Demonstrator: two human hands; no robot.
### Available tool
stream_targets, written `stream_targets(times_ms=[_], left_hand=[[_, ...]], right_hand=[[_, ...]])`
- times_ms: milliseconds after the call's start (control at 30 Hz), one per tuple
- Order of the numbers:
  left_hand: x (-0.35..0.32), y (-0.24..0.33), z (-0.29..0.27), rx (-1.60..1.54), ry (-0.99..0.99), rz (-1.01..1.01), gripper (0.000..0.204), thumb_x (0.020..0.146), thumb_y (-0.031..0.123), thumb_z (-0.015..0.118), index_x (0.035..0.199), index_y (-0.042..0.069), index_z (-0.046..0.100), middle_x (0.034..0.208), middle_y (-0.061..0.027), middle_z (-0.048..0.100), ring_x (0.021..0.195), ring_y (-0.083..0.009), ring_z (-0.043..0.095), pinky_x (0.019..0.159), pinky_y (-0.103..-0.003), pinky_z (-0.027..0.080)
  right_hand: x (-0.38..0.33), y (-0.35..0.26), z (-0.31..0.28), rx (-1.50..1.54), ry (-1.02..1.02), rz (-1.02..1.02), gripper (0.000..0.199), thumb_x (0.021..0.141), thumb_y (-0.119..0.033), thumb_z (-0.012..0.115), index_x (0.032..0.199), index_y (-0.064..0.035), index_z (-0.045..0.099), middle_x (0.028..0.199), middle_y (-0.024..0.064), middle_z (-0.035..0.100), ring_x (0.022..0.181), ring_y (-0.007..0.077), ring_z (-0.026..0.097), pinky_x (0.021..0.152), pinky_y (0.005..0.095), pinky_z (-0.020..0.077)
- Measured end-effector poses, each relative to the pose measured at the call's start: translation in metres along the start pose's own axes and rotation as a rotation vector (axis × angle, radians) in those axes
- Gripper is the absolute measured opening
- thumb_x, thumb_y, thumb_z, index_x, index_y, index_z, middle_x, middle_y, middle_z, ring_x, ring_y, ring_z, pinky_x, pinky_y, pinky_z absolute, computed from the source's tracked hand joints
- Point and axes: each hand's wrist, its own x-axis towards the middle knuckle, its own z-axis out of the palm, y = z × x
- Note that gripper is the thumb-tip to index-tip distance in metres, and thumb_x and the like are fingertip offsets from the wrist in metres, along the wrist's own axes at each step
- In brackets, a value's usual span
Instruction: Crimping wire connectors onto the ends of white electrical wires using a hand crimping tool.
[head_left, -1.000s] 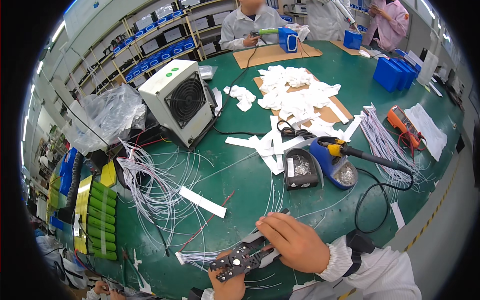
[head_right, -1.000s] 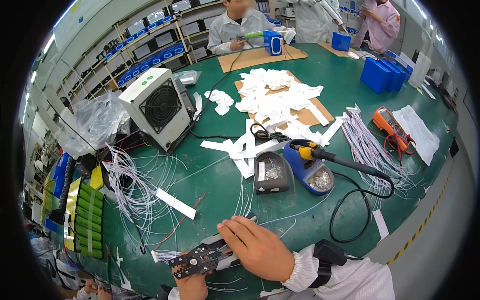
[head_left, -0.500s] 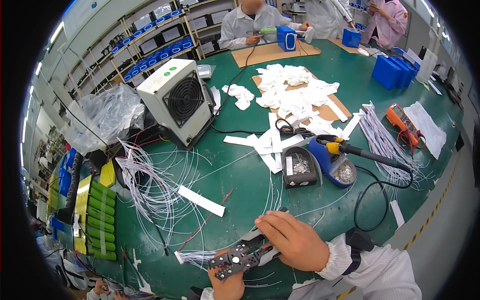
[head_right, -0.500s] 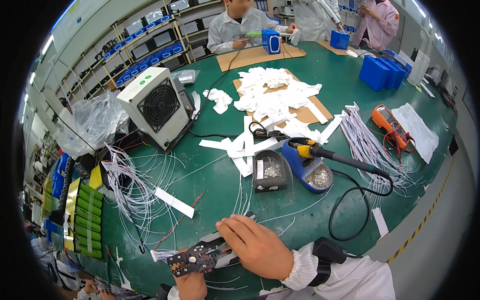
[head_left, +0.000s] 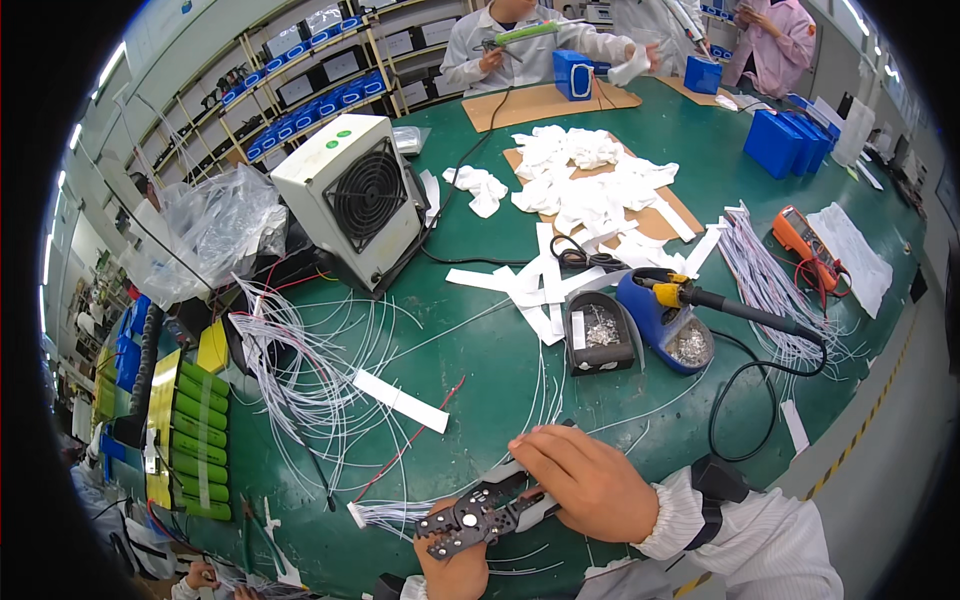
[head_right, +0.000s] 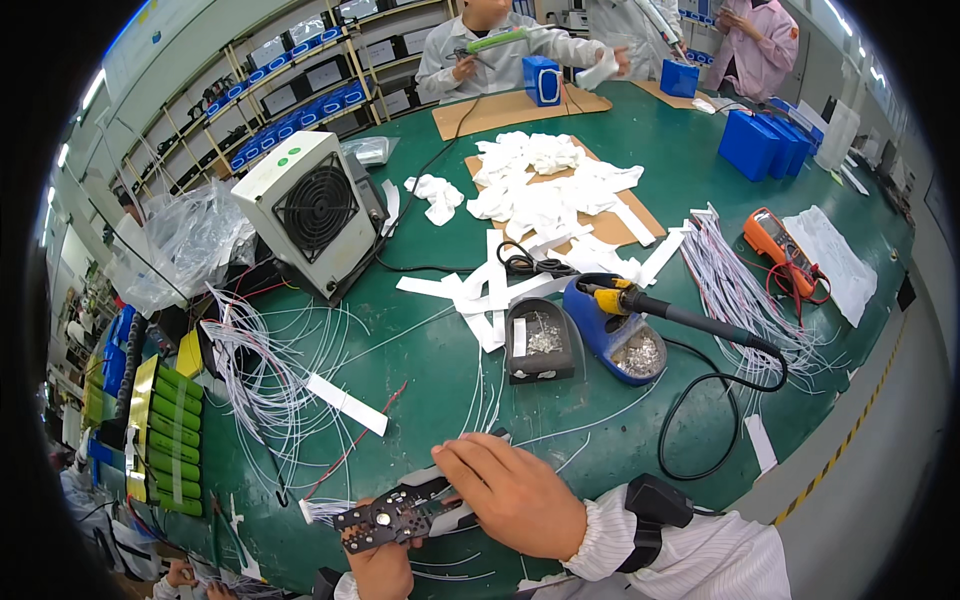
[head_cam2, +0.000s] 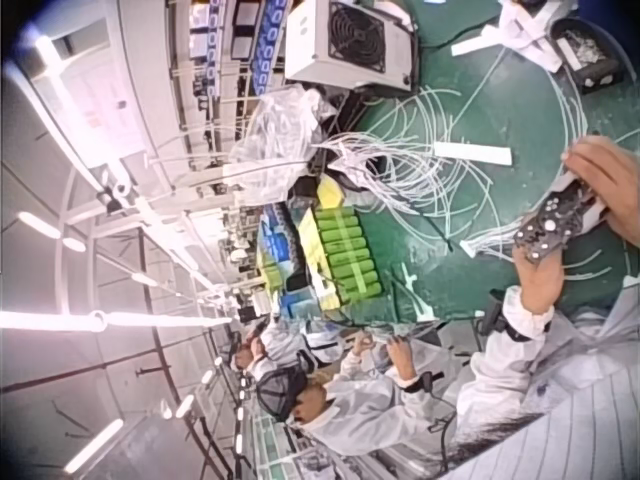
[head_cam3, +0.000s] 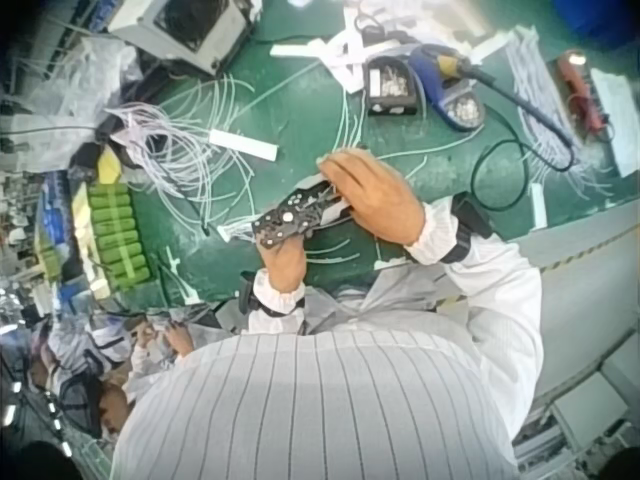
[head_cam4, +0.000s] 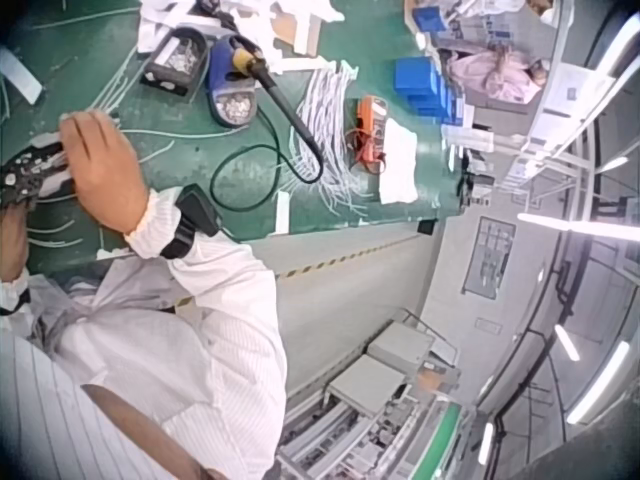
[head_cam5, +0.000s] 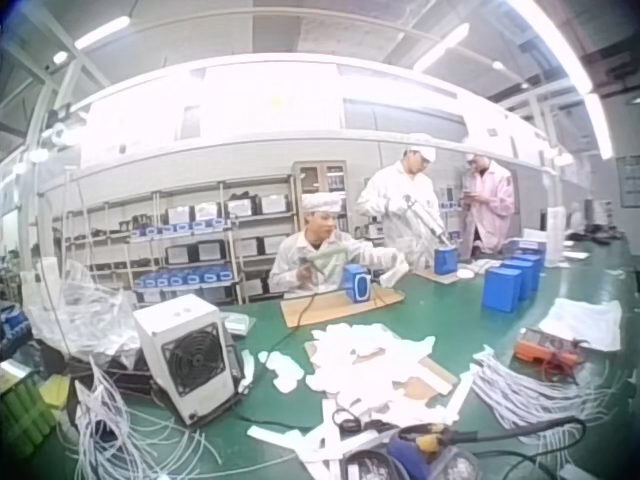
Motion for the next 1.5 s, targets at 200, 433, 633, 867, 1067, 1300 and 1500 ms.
stream_targets(times_ms=[200, 433, 633, 867, 1067, 1300, 1500], left_hand=[[-0.001, 0.000, -0.004, 0.065, -0.023, 0.042, 0.007, 0.091, 0.001, 0.058, 0.096, 0.002, 0.063, 0.088, -0.0045, 0.066, 0.073, -0.0114, 0.058, 0.063, -0.026, 0.046], [0.000, 0.002, 0.000, 0.076, -0.021, 0.005, 0.008, 0.091, 0.002, 0.060, 0.098, 0.001, 0.064, 0.088, -0.0044, 0.066, 0.074, -0.0118, 0.059, 0.063, -0.026, 0.047], [0.000, -0.008, -0.006, 0.154, -0.006, 0.050, 0.009, 0.090, 0.001, 0.060, 0.099, 0.002, 0.063, 0.089, -0.0048, 0.066, 0.074, -0.0120, 0.059, 0.063, -0.027, 0.047], [0.000, 0.002, 0.002, 0.010, 0.012, 0.011, 0.007, 0.090, 0.000, 0.060, 0.096, 0.002, 0.064, 0.087, -0.0050, 0.066, 0.072, -0.0119, 0.058, 0.062, -0.026, 0.047], [0.002, 0.009, 0.005, 0.059, 0.035, 0.002, 0.006, 0.090, 0.000, 0.060, 0.087, 0.002, 0.064, 0.080, -0.0043, 0.065, 0.068, -0.0119, 0.058, 0.060, -0.027, 0.046], [0.007, -0.001, 0.001, 0.062, -0.029, 0.050, 0.003, 0.093, 0.002, 0.061, 0.095, 0.001, 0.063, 0.084, -0.0042, 0.065, 0.068, -0.0107, 0.057, 0.060, -0.025, 0.046], [0.002, 0.006, -0.001, 0.025, -0.172, 0.050, 0.015, 0.093, -0.002, 0.057, 0.107, -0.002, 0.062, 0.100, -0.0060, 0.066, 0.086, -0.0138, 0.061, 0.077, -0.027, 0.049]], right_hand=[[0.001, -0.003, -0.001, 0.002, 0.001, -0.003, 0.072, 0.056, 0.007, 0.068, 0.127, 0.0035, 0.053, 0.118, 0.0168, 0.056, 0.111, 0.0354, 0.056, 0.095, 0.0422, 0.0490], [0.002, -0.003, -0.004, -0.026, -0.021, 0.002, 0.055, 0.070, 0.001, 0.063, 0.124, 0.0058, 0.055, 0.117, 0.0165, 0.057, 0.111, 0.0319, 0.057, 0.092, 0.0390, 0.0507], [-0.001, -0.002, -0.001, 0.000, -0.014, 0.004, 0.074, 0.055, 0.007, 0.068, 0.128, 0.0037, 0.052, 0.122, 0.0172, 0.055, 0.115, 0.0351, 0.055, 0.096, 0.0423, 0.0488], [0.002, -0.004, -0.003, -0.026, -0.032, 0.006, 0.056, 0.070, 0.001, 0.063, 0.125, 0.0060, 0.054, 0.117, 0.0172, 0.057, 0.111, 0.0325, 0.057, 0.093, 0.0397, 0.0501], [-0.001, -0.002, -0.001, -0.037, -0.030, 0.021, 0.062, 0.064, 0.002, 0.066, 0.124, 0.0020, 0.056, 0.111, 0.0121, 0.058, 0.104, 0.0279, 0.058, 0.084, 0.0381, 0.0464], [-0.005, 0.004, -0.005, -0.066, -0.068, 0.006, 0.066, 0.056, -0.001, 0.071, 0.120, -0.0043, 0.059, 0.105, 0.0073, 0.059, 0.097, 0.0256, 0.057, 0.080, 0.0388, 0.0406], [-0.006, 0.003, -0.001, 0.015, -0.080, 0.034, 0.039, 0.066, -0.005, 0.069, 0.103, -0.0048, 0.059, 0.093, 0.0075, 0.053, 0.091, 0.0263, 0.055, 0.076, 0.0357, 0.0418]])
